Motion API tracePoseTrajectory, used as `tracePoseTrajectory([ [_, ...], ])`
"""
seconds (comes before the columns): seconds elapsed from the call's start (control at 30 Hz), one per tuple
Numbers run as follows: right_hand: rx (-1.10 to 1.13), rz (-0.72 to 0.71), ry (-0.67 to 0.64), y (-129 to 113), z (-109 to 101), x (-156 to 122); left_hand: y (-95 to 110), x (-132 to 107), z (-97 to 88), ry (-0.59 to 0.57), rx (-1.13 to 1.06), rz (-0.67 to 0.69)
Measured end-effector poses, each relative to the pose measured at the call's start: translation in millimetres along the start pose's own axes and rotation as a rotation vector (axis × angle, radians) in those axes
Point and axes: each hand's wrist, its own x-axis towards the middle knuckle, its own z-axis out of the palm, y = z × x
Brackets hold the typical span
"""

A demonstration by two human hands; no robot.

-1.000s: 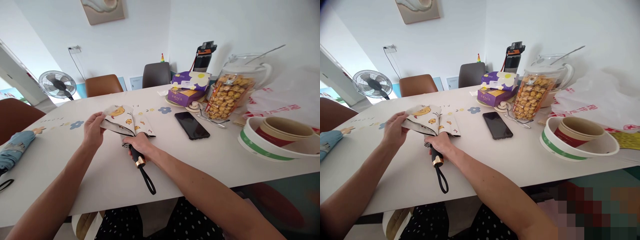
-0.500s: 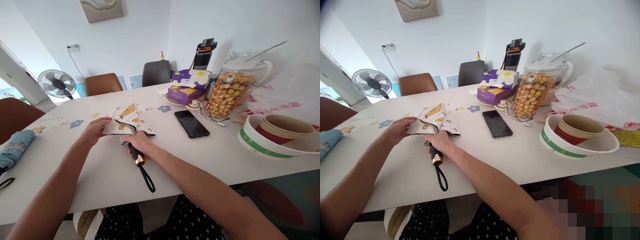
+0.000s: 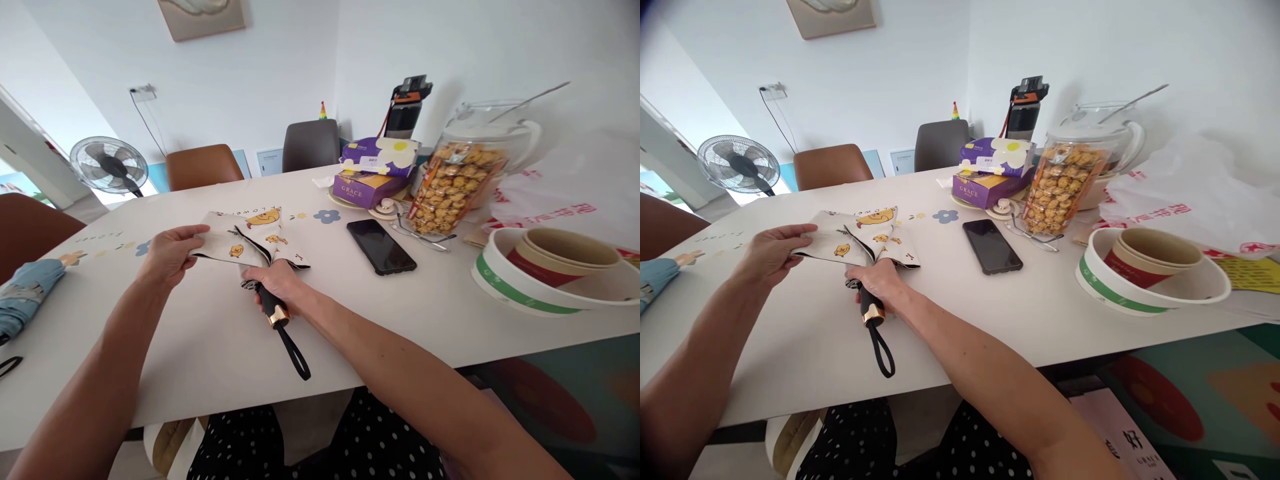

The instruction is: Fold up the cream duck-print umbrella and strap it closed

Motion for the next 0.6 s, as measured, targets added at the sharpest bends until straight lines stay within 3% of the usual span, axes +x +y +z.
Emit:
tracePoseTrajectory([
  [0.13,0.005,0.003,0.006,-1,0,0,4,1,-11.5,-0.074,0.156,-0.082],
  [0.3,0.016,-0.003,-0.008,-1,-2,0,4,-2,-9.0,-0.131,0.243,-0.053],
  [0.6,0.045,-0.026,-0.049,0,-4,2,-9,2,2.6,0.032,0.202,-0.073],
])
